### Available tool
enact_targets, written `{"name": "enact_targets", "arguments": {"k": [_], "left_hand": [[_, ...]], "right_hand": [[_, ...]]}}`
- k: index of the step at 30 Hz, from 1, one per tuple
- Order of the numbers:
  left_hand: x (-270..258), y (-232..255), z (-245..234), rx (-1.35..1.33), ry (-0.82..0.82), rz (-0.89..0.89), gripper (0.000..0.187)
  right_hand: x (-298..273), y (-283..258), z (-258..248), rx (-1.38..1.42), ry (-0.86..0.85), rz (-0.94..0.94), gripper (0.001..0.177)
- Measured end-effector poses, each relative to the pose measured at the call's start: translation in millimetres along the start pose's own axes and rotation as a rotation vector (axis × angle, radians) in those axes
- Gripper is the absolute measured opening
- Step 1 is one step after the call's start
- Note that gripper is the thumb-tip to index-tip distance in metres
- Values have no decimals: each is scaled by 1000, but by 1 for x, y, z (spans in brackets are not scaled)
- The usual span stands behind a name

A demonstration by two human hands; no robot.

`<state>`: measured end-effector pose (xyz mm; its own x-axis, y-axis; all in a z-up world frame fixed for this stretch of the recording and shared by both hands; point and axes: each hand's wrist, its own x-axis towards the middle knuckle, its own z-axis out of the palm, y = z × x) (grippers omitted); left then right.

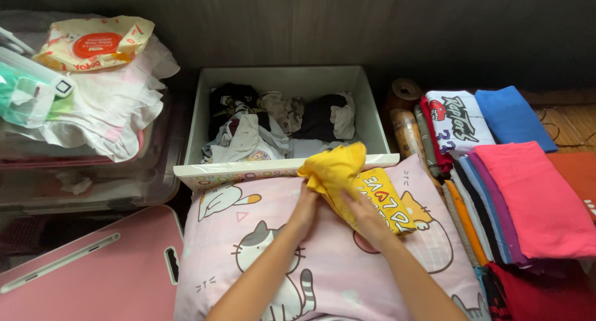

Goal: The person takes several garments from a drawer and folds them by hand one by one, placing each folded item onto a stack to the right.

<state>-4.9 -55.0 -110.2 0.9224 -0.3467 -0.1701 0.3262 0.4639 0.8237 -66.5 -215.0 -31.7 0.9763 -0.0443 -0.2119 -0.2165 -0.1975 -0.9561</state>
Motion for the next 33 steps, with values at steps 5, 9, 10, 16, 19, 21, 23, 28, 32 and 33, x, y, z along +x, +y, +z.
{"name": "enact_targets", "arguments": {"k": [5,9,10,16,19,21,23,28,32,33], "left_hand": [[-5,53,0,135,-54,154,69],[-4,99,14,312,-172,-44,74],[-5,110,19,312,-202,-51,77],[-2,146,50,588,47,-84,84],[-11,170,52,439,-237,-261,94],[-15,186,66,345,-273,-164,92],[-19,204,81,254,-309,-70,94],[-38,258,119,265,-330,556,96],[-62,292,142,363,-371,677,95],[-66,297,145,400,-377,679,95]], "right_hand": [[-7,-51,-33,704,-54,205,56],[-16,-88,-55,771,-93,177,54],[-18,-96,-62,752,-71,142,53],[-15,-135,-82,868,-115,61,52],[-7,-147,-89,925,-162,11,50],[0,-153,-92,949,-168,-21,48],[3,-162,-94,998,-260,-77,46],[-9,-186,-87,1113,-224,-176,47],[-29,-203,-83,1246,-281,-273,45],[-34,-205,-83,1248,-280,-274,45]]}}
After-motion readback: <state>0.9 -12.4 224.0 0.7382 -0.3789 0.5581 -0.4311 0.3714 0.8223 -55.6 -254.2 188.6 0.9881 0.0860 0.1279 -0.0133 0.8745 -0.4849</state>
